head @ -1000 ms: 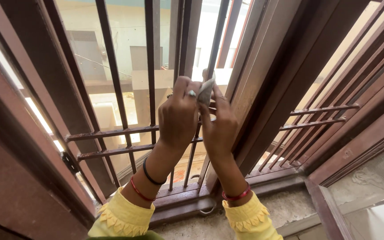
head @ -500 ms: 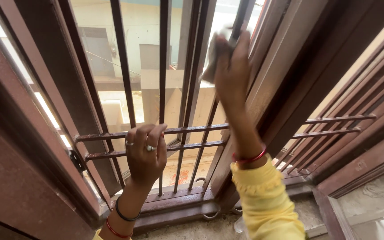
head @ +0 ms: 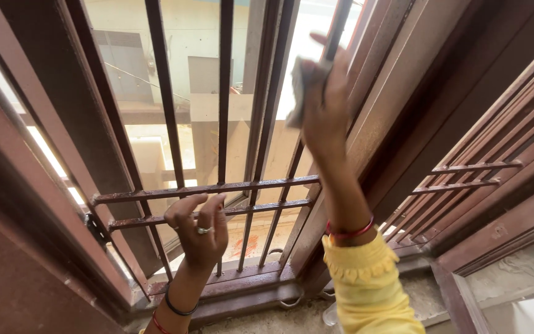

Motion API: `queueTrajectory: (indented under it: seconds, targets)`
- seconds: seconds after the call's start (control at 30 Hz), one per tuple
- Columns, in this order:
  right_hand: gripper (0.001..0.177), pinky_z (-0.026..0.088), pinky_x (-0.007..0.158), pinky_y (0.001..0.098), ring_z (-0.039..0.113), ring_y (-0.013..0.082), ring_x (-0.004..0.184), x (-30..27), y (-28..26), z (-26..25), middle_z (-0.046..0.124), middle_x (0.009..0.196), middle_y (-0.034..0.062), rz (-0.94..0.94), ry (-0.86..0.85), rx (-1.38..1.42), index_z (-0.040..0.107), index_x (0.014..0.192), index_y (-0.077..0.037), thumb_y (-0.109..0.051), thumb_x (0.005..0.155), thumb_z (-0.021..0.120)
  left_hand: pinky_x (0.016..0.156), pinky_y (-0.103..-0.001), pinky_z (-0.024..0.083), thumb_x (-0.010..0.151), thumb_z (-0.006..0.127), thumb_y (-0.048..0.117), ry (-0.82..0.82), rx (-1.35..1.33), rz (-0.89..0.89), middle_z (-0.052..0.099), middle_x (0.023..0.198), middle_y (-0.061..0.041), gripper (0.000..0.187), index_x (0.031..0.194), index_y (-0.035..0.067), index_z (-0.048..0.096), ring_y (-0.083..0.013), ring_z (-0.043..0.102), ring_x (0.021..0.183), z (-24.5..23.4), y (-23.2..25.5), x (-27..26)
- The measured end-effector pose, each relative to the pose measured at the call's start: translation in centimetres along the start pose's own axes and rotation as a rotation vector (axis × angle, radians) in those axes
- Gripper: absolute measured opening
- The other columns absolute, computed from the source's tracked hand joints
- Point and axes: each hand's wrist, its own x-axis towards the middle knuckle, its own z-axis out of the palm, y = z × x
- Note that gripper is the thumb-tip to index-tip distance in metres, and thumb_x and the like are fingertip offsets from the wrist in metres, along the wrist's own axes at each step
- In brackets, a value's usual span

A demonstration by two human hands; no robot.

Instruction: The person wipes the metal bars of a window grille with a cloth, moving methodically across vertical and horizontal bars. The hands remain in view throughout, and the cloth is used to rub the surface of the grille.

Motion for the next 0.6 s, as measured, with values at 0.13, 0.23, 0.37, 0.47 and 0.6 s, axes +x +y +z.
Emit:
queueTrajectory:
  seconds: [0.13,0.23,0.37,0.47,0.6]
  targets:
    - [0.062,0.048,0.039,0.0178,0.057,0.009,0.054,-5.2,-0.1,0.3,0.059,0.077,-0.0006,0.15,-0.066,0.006,0.043,0.139,-0.007,-0.056,0.104,0.028,0.091,-0.041,0.04,0.093,0.065,0.002,-0.012,-0.041,-0.11,0.053,0.107,-0.008,0.018,0.109,0.012,0.064,-0.0248,0.052,0.103,-0.5,-0.2,-0.7]
    - [0.06,0.049,0.042,0.0198,0.058,0.0108,0.056,-8.0,0.7,0.6,0.059,0.074,0.0006,0.19,-0.113,-0.017,0.043,0.137,-0.006,-0.055,0.105,0.03,0.09,-0.042,0.041,0.092,0.063,0.001,-0.043,-0.039,-0.117,0.057,0.102,-0.009,0.017,0.107,0.01,0.062,-0.0266,0.056,0.099,-1.0,0.1,-0.9]
    - [0.057,0.054,0.049,0.0249,0.065,0.0115,0.06,-10.8,1.2,0.5,0.066,0.076,0.0028,0.19,-0.137,-0.23,0.038,0.141,-0.003,-0.048,0.106,0.037,0.093,-0.043,0.042,0.093,0.062,-0.001,-0.118,0.005,-0.087,0.063,0.107,-0.009,0.021,0.112,0.008,0.062,-0.0255,0.059,0.103,-2.1,0.8,-0.4]
    - [0.059,0.056,0.052,0.0296,0.067,0.0145,0.062,-12.8,1.4,0.4,0.069,0.081,0.0074,0.181,-0.131,-0.448,0.034,0.149,-0.002,-0.04,0.105,0.044,0.094,-0.042,0.042,0.089,0.063,0.001,-0.212,0.064,-0.057,0.065,0.108,-0.007,0.027,0.116,0.009,0.064,-0.0266,0.059,0.103,-2.9,1.0,-0.3]
    - [0.054,0.06,0.057,0.0296,0.068,0.0177,0.069,-13.7,1.5,0.3,0.07,0.095,0.0136,0.154,-0.112,-0.588,0.034,0.152,-0.002,-0.034,0.11,0.048,0.096,-0.042,0.041,0.09,0.064,0.004,-0.245,0.087,-0.014,0.062,0.11,-0.007,0.03,0.12,0.01,0.062,-0.0257,0.058,0.107,-3.4,0.9,-0.5]
